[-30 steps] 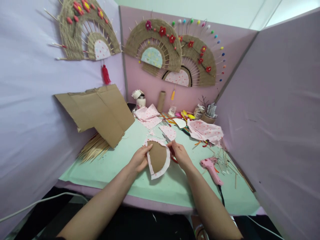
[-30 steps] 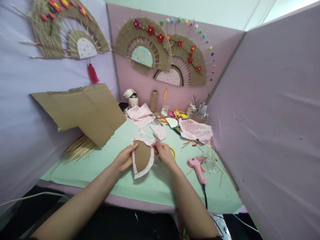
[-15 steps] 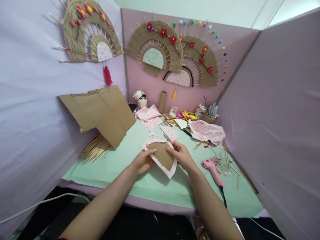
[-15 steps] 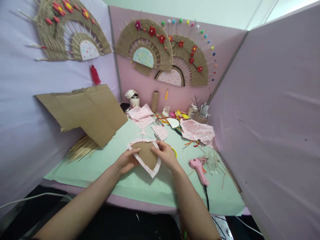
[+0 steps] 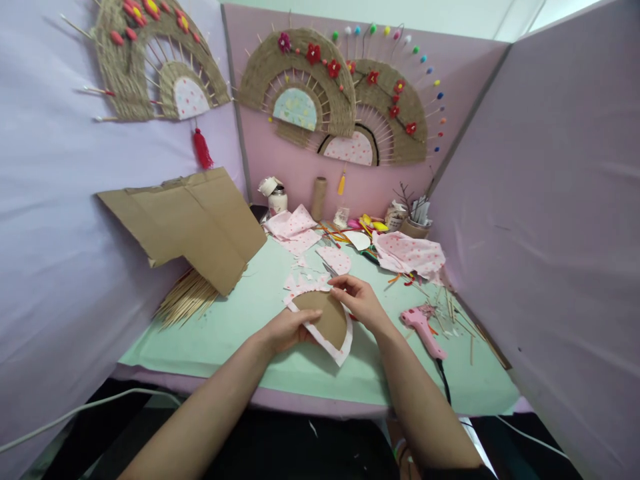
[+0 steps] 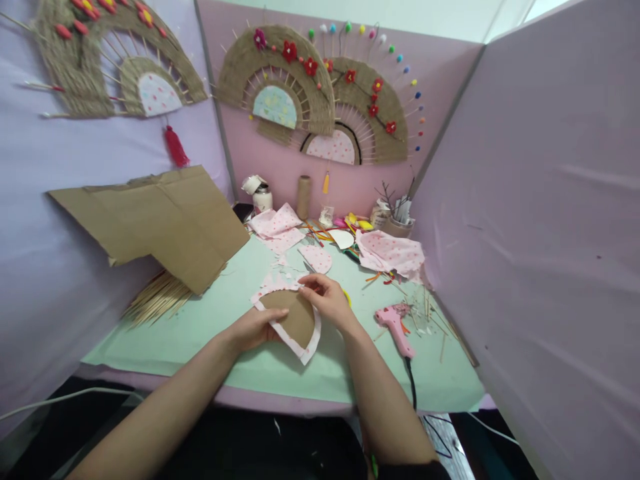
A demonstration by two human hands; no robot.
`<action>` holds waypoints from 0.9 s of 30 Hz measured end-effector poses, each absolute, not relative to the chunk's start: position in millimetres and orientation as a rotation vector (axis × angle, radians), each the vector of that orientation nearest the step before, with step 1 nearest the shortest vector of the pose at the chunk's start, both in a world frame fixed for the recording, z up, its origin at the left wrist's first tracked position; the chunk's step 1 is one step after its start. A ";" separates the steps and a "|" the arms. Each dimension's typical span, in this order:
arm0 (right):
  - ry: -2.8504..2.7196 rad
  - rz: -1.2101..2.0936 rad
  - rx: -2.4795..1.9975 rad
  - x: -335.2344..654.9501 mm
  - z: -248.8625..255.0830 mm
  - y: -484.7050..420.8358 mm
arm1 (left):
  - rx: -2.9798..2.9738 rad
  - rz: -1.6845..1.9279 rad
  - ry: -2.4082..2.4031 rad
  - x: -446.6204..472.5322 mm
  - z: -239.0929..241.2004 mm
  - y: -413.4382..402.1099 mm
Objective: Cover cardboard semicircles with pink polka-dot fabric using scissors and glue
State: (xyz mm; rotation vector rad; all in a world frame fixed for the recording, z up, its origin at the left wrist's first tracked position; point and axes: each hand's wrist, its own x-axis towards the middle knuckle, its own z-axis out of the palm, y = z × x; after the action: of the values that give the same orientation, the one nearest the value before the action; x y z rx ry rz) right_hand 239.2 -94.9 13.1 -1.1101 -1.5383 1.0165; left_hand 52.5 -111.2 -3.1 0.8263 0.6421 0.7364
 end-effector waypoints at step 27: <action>-1.427 0.486 -1.290 273.8 26.9 -125.1 | 0.376 0.858 0.628 42.3 4.4 -95.2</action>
State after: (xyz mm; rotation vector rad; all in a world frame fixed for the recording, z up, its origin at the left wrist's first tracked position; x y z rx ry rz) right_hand 273.8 -125.1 26.9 -1.2896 -1.4268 0.4858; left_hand 42.3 -95.2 4.4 0.3760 0.6278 0.8581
